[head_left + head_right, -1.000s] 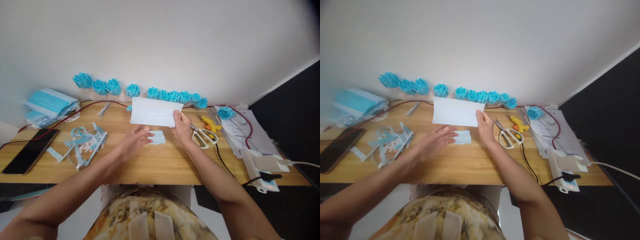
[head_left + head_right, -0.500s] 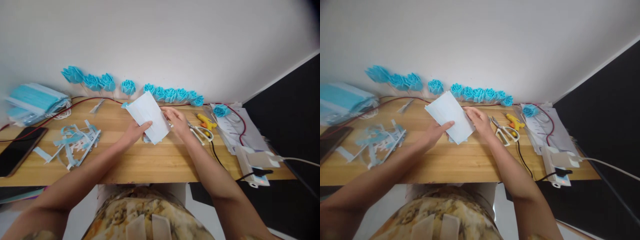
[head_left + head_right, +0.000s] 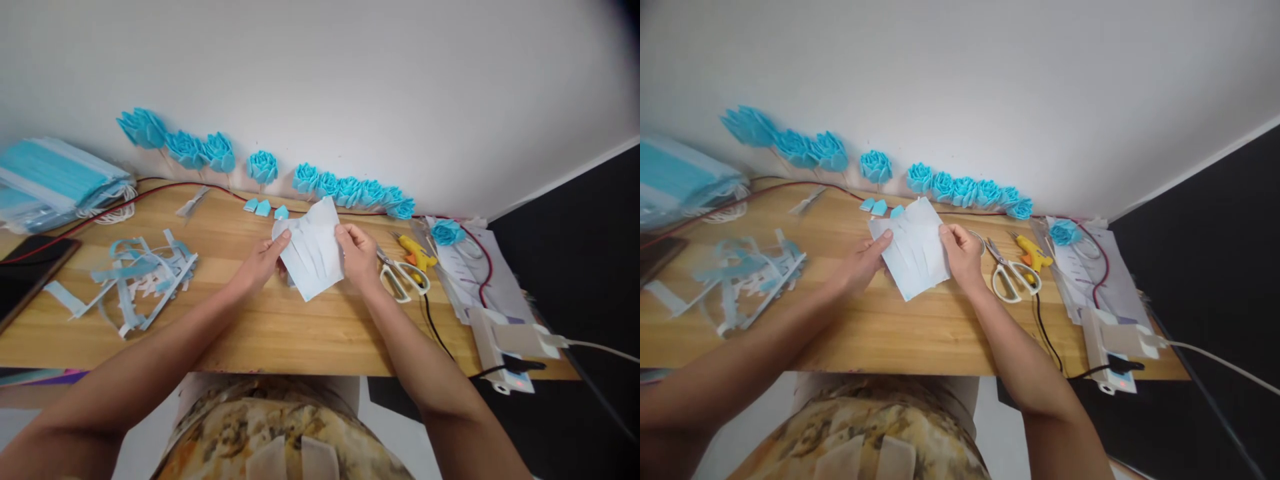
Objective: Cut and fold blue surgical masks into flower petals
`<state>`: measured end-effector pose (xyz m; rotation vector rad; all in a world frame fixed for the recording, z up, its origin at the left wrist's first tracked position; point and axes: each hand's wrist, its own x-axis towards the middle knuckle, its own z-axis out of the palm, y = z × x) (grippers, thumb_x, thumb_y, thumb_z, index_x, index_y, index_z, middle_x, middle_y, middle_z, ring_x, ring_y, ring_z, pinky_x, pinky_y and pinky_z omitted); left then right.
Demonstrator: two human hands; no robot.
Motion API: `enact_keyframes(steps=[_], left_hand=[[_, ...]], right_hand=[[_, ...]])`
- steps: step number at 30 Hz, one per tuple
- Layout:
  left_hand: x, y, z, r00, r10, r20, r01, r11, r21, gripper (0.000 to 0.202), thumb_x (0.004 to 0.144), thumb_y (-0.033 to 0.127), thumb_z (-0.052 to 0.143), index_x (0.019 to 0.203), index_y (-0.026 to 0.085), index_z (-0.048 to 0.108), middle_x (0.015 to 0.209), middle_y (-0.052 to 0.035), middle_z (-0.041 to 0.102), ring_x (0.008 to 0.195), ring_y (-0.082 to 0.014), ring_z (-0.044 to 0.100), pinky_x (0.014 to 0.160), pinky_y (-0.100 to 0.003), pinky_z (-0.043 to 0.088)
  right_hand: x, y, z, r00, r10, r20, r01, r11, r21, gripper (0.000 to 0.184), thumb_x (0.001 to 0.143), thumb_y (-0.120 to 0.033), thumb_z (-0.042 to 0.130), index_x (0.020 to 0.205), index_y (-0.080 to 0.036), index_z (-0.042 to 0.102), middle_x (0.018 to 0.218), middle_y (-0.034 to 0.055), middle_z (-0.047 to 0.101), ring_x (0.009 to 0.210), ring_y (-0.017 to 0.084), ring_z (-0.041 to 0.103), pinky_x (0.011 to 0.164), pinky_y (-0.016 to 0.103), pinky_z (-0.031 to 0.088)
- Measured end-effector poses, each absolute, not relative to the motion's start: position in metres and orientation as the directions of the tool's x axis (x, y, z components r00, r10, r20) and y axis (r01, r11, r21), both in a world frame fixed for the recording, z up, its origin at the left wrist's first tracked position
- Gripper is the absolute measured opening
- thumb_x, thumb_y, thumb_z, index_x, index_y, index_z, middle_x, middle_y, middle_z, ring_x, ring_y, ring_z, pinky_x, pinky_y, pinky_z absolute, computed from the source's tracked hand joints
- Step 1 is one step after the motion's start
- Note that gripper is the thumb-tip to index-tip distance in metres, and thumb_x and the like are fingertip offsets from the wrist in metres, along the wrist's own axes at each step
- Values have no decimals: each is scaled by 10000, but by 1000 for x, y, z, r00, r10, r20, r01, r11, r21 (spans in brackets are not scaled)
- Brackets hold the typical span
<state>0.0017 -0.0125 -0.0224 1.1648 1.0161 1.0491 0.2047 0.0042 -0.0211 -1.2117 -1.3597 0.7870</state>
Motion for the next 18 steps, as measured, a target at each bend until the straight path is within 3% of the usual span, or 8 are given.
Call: enact_keyframes(steps=[4,8,13,18], left_hand=[[3,-8,-30,219,969,-115,-180,156,971,536,845,627,610,553,180,567,525,-39,567,486,-146,495,510,-291,376],[3,-10,-30,281,946,-164,-111,202,973,475,813,592,663,594,173,621,564,-58,618,536,-175,556,557,-310,423],[2,-14,-20,359,922,-148,80,127,989,491,808,601,651,583,167,598,536,-24,564,512,-144,495,506,-277,366],[1,-13,-17,174,985,15,-56,-6,998,427,813,572,662,666,177,589,614,8,563,601,-138,524,565,-262,412]], right_hand=[[204,3,-19,37,980,194,105,189,-976,315,849,-483,654,717,-197,630,649,-39,503,602,103,415,572,230,348],[201,1,-14,-82,987,141,65,146,-987,340,796,-528,702,897,-204,717,827,6,665,708,143,546,627,249,440],[203,0,-15,-11,989,146,159,145,-976,411,815,-563,671,668,-190,581,627,-39,470,597,101,396,544,230,319],[200,-2,-15,-40,987,158,192,163,-968,411,833,-530,644,635,-189,526,635,-38,406,606,98,357,546,239,278]])
